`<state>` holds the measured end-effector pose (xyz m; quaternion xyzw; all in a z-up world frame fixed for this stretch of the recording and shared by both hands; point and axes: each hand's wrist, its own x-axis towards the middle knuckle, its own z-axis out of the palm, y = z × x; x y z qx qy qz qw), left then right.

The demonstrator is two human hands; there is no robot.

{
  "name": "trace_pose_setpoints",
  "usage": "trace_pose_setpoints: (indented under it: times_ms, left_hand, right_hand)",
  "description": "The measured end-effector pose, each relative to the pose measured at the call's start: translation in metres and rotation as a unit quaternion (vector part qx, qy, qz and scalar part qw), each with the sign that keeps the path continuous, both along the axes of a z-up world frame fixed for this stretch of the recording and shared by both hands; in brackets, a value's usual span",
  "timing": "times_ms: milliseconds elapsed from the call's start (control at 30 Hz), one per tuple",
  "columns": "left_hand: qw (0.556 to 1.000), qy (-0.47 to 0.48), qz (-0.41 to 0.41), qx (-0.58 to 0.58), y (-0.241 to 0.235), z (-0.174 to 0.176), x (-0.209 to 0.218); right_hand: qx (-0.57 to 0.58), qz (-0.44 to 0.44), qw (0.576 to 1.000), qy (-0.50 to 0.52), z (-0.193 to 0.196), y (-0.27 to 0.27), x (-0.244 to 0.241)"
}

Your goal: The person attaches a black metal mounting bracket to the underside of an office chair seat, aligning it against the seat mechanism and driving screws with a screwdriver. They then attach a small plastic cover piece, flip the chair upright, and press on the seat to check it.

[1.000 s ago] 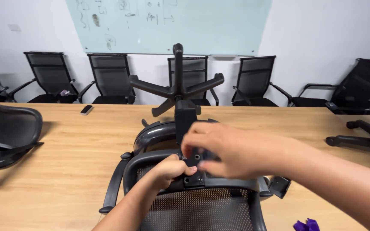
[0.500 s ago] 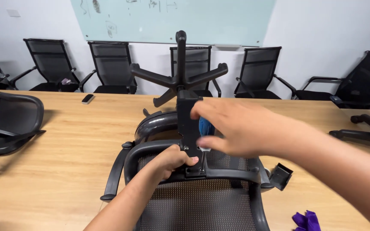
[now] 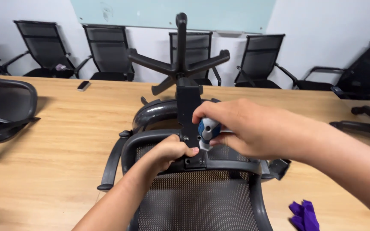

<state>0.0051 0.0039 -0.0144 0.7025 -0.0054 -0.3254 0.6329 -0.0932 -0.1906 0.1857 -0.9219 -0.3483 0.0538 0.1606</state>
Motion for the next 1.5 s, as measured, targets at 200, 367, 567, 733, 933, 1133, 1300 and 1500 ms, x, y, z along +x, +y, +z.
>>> trace_pose_setpoints:
  times_ms: [200, 367, 567, 733, 933, 1133, 1300, 1500]
  left_hand:
    - [1.000, 0.002, 0.003, 0.025, 0.002, 0.009, -0.009]
    - [0.998, 0.003, -0.040, -0.040, 0.025, 0.002, -0.002]
    - [0.999, 0.009, 0.020, -0.033, 0.021, -0.018, 0.008]
    - [0.999, -0.006, 0.042, 0.010, 0.016, -0.025, 0.010]
    - [0.999, -0.007, 0.027, -0.028, 0.023, -0.012, -0.001]
    - [0.989, 0.023, 0.026, -0.144, 0.030, -0.030, 0.009]
    - [0.983, 0.039, 0.041, -0.174, 0.026, -0.021, 0.004]
    - [0.980, 0.072, 0.066, -0.176, 0.028, -0.034, 0.019]
  right_hand:
    - [-0.107, -0.170, 0.979, -0.020, 0.011, 0.015, -0.014]
    - [0.067, 0.020, 0.989, -0.131, -0.011, -0.009, 0.005]
    - [0.208, 0.003, 0.968, -0.143, -0.005, -0.012, 0.019]
    - [0.228, -0.018, 0.967, -0.114, -0.011, -0.001, 0.025]
    - [0.220, -0.026, 0.969, -0.108, -0.023, 0.008, 0.037]
    - [0.217, -0.037, 0.971, -0.094, -0.025, 0.013, 0.039]
    - [0.186, -0.065, 0.977, -0.078, -0.018, 0.015, 0.038]
    - [0.177, -0.033, 0.981, -0.068, -0.015, 0.011, 0.049]
